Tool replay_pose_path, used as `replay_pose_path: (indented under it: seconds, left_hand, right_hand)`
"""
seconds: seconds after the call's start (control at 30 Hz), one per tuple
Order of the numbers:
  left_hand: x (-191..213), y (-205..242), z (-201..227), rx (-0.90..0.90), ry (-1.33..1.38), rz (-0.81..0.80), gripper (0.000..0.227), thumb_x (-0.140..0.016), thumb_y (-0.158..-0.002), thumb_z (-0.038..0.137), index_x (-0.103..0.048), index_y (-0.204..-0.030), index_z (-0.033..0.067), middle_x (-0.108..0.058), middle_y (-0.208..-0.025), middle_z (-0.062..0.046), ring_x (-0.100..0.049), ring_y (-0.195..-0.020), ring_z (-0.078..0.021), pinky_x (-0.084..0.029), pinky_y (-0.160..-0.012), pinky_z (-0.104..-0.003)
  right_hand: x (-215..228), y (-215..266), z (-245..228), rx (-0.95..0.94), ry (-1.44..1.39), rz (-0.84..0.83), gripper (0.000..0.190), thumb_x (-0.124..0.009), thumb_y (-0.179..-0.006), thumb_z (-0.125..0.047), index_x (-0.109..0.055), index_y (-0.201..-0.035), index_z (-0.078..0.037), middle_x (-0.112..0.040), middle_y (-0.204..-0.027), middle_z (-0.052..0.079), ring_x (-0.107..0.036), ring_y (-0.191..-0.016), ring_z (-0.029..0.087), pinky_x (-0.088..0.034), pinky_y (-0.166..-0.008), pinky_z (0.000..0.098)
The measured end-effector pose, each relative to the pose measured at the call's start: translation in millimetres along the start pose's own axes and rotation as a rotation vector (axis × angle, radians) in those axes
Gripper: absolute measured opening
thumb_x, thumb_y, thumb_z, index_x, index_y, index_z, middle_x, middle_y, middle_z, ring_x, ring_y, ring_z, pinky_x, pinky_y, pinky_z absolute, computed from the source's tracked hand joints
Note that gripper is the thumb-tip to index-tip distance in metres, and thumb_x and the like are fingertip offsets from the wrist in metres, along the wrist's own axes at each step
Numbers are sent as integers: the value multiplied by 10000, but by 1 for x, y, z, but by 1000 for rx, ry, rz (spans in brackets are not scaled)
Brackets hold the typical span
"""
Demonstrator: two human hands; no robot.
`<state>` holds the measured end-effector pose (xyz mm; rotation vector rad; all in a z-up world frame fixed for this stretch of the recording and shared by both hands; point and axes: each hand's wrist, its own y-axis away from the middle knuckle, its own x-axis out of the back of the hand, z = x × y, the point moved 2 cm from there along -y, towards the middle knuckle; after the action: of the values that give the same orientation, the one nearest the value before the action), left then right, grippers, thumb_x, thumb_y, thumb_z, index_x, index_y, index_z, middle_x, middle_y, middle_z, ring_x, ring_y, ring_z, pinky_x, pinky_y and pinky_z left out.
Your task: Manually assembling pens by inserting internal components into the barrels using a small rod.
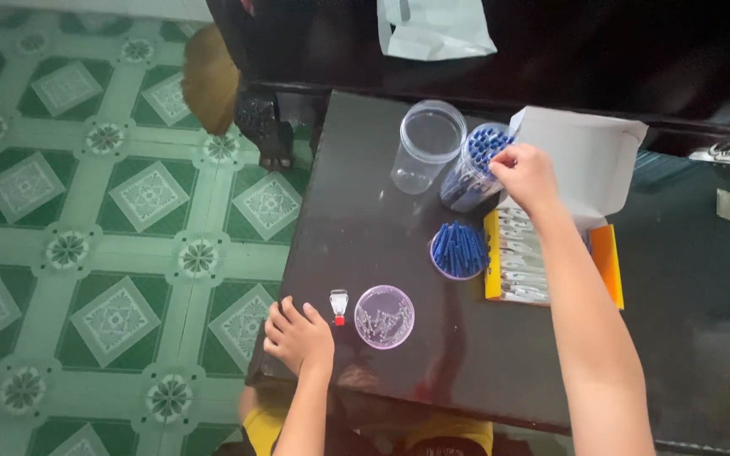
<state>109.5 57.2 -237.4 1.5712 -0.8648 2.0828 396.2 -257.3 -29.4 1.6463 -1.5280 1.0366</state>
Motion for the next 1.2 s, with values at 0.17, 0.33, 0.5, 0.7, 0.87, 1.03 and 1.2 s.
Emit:
replay_pose_path:
  seconds: [0.17,0.33,0.5,0.7,0.87,1.03,1.2]
  left_hand:
    - [-5,0,-3,8,41,-70,377,-517,-1012,392,-540,-1340,207,-550,-1450,-69,-519,-1297,-306,-425,-988,-538]
    - [-11,1,-3,-9,26,2,369,-550,-1000,385,-552,-1325,210,-563,-1431,-63,-536,-1278,-299,-439,-964,-526]
    - [-8,0,-4,-45,46,56,390,-566,-998,375,-501,-1349,218,-513,-1331,-42,-505,-1214,-277,-377,-971,-478]
    - [-10,2,-5,-53,68,69,405,-574,-980,361,-496,-1346,205,-502,-1330,-57,-496,-1220,-286,-376,-962,-481]
    - [-9,2,-5,-56,70,63,404,-589,-978,348,-503,-1342,194,-511,-1323,-61,-506,-1199,-290,-383,-960,-485]
    - [-8,2,-3,-69,86,87,435,-635,-933,324,-522,-1327,180,-533,-1306,-87,-526,-1194,-317,-396,-952,-521]
    - [-6,0,-6,-40,110,50,428,-609,-940,355,-522,-1323,185,-537,-1313,-77,-529,-1210,-312,-405,-958,-496]
  right_hand:
    - [15,36,45,139,-96,331,99,-677,-1031,-79,-738,-1063,-8,-701,-1037,144,-628,-942,249,-521,-811,372]
    - [-31,89,163,175,271,414,121,-699,-1015,-134,-786,-965,-66,-731,-925,127,-651,-844,326,-488,-828,486]
    - [-68,124,167,-131,305,63,310,-735,-891,-239,-768,-1197,-200,-715,-1142,113,-707,-1062,365,-601,-848,501]
    - [-74,112,212,-115,564,55,311,-691,-917,-563,-720,-1107,-318,-725,-1144,-54,-608,-1227,247,-509,-945,503]
    - [-37,140,174,85,283,438,271,-746,-853,-231,-581,-1047,-139,-646,-896,122,-656,-943,381,-502,-845,491]
    - [-74,198,80,241,-29,368,189,-610,-901,-168,-534,-1025,-48,-490,-876,235,-527,-868,529,-435,-778,572]
    - [-151,251,-25,284,-58,-133,166,-654,-906,-284,-635,-1065,-243,-685,-965,44,-715,-860,353,-600,-735,481]
